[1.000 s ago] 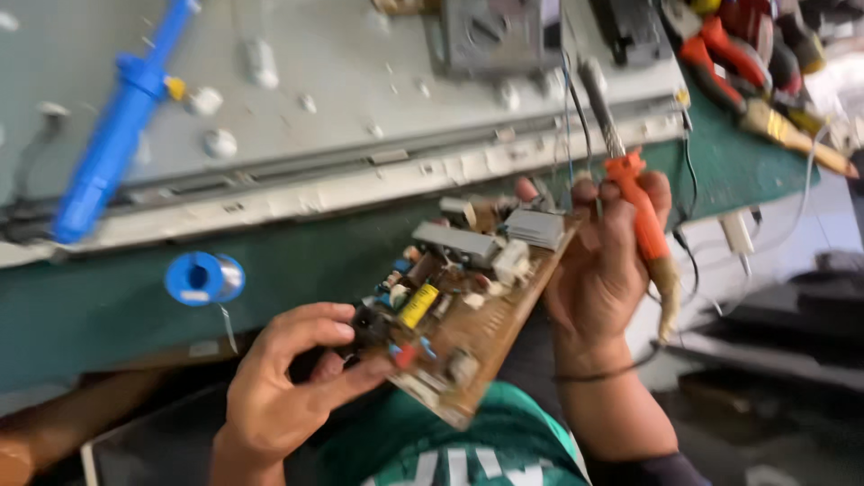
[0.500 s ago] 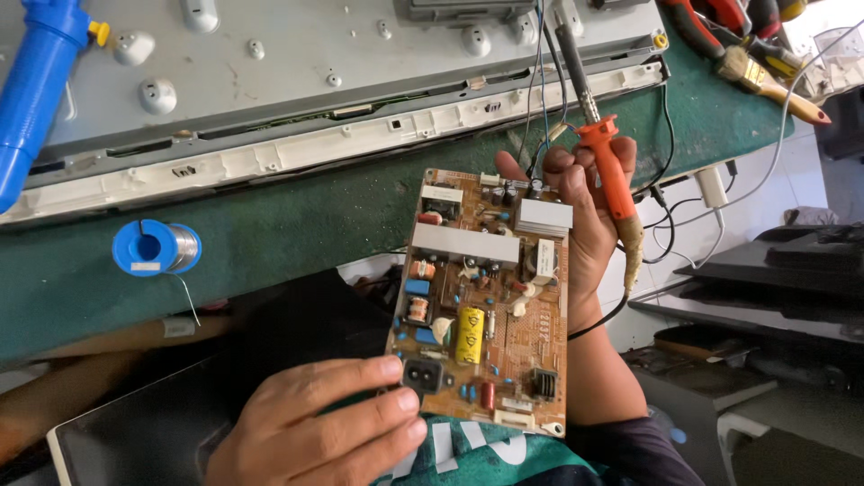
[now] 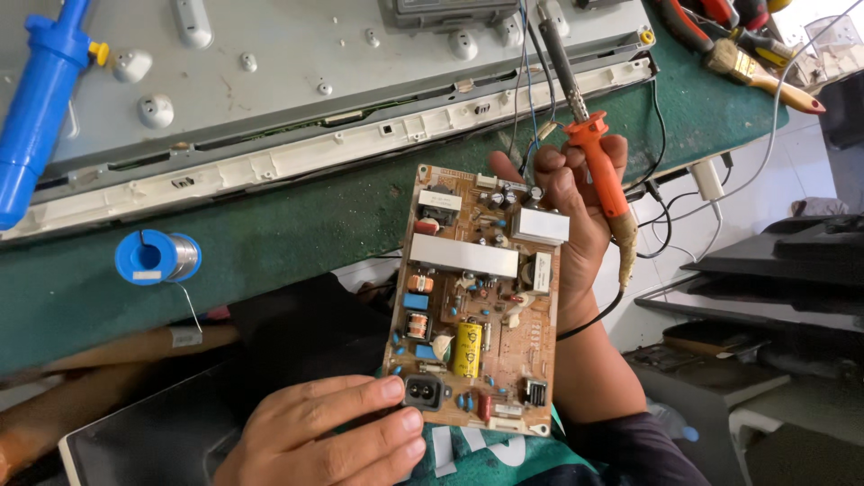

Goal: The person holds a green circuit board and uses a soldering iron to apply solder to various points on the board. They also use a blue and yellow desoldering pump to remove solder from specific areas. The person flips the board over to work on both sides.

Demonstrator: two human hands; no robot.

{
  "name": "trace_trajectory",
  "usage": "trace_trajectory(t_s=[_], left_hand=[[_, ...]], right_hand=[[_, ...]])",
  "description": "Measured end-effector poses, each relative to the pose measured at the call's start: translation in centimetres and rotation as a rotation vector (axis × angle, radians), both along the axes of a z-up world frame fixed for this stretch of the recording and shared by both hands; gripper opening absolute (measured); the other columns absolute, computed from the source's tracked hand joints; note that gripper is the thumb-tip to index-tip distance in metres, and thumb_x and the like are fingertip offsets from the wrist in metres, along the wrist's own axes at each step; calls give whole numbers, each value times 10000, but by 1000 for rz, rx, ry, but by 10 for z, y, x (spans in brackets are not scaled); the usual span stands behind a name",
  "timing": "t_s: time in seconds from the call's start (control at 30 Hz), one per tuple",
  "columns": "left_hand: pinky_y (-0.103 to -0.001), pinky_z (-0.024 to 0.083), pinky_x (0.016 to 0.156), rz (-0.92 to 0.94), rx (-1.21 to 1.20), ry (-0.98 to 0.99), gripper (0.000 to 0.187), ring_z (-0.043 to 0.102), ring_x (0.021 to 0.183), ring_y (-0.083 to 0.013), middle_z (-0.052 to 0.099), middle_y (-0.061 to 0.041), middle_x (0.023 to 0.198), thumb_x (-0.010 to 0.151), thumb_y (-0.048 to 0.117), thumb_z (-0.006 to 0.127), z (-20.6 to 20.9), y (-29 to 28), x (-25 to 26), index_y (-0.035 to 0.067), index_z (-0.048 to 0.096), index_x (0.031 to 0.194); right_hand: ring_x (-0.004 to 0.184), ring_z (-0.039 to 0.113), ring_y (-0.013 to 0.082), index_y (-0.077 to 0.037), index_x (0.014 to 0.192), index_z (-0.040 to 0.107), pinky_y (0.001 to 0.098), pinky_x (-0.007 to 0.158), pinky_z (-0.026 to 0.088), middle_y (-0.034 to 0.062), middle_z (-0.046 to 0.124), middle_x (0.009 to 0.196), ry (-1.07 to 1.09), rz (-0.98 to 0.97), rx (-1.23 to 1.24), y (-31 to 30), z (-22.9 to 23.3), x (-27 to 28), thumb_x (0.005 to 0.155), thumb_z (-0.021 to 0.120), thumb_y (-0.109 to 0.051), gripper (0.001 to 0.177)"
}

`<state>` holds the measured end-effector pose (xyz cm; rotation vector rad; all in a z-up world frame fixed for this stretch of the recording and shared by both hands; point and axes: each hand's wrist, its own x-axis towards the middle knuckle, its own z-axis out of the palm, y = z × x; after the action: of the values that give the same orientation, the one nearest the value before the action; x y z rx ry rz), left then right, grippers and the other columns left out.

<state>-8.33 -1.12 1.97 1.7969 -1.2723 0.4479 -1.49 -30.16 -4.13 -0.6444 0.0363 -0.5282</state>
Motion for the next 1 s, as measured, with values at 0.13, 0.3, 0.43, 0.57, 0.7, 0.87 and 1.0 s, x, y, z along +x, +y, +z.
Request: trace_trajectory(t_s=[0.13,0.3,0.43,0.57,0.7,0.87,1.0], left_hand=[[-323,703,1019,-13,29,8,160,786,1183,-169,777,81,1215,979,198,851,-1,2,-1,211,796,1129],[-302,713,990,7,22,-20,153,793,1147,-158,792,75,1188,965,185,843,-9,2,-1,212,811,1112],[-309,718,984,22,11,-49,152,796,1128,-163,792,64,1169,952,180,861,-13,1,3,202,801,1090],[-317,728,964,53,-37,-64,110,807,1097,-194,808,16,1121,984,131,731,-17,0,2,162,803,1060],[-339,707,980,104,-18,-16,183,807,1097,-218,807,-22,1118,1008,116,619,-21,7,1,124,798,1044],[-348,694,1002,147,-13,61,265,804,1130,-241,811,-38,1129,1035,132,533,-15,10,0,96,795,1048],[-349,704,1004,231,-39,138,146,813,1146,-281,798,-52,1148,968,120,684,-23,12,-6,98,787,1069]], right_hand=[[1155,625,211,-238,1455,516,723,1171,570,28,598,1175,30,-67,-11,-1,1,1,999,753,28,579],[1139,649,207,-240,1421,542,676,1132,608,38,607,1146,82,-115,19,6,12,-1,1000,720,80,558],[1149,637,189,-244,1374,559,673,1162,584,20,588,1162,25,-82,-63,2,10,-2,1018,722,58,495],[1180,604,179,-261,1391,557,668,1188,572,12,573,1187,-18,-75,-116,4,14,-6,1055,690,48,476],[1165,544,163,-281,1378,545,696,1216,536,1,530,1210,-63,-77,-216,4,18,-7,1067,674,27,457],[1166,571,168,-258,1360,536,690,1202,553,16,529,1194,-57,-88,-226,5,21,-8,1066,671,24,429],[1159,543,190,-252,1343,541,729,1185,549,11,535,1166,-64,-67,-252,4,25,-9,1084,635,31,395]])
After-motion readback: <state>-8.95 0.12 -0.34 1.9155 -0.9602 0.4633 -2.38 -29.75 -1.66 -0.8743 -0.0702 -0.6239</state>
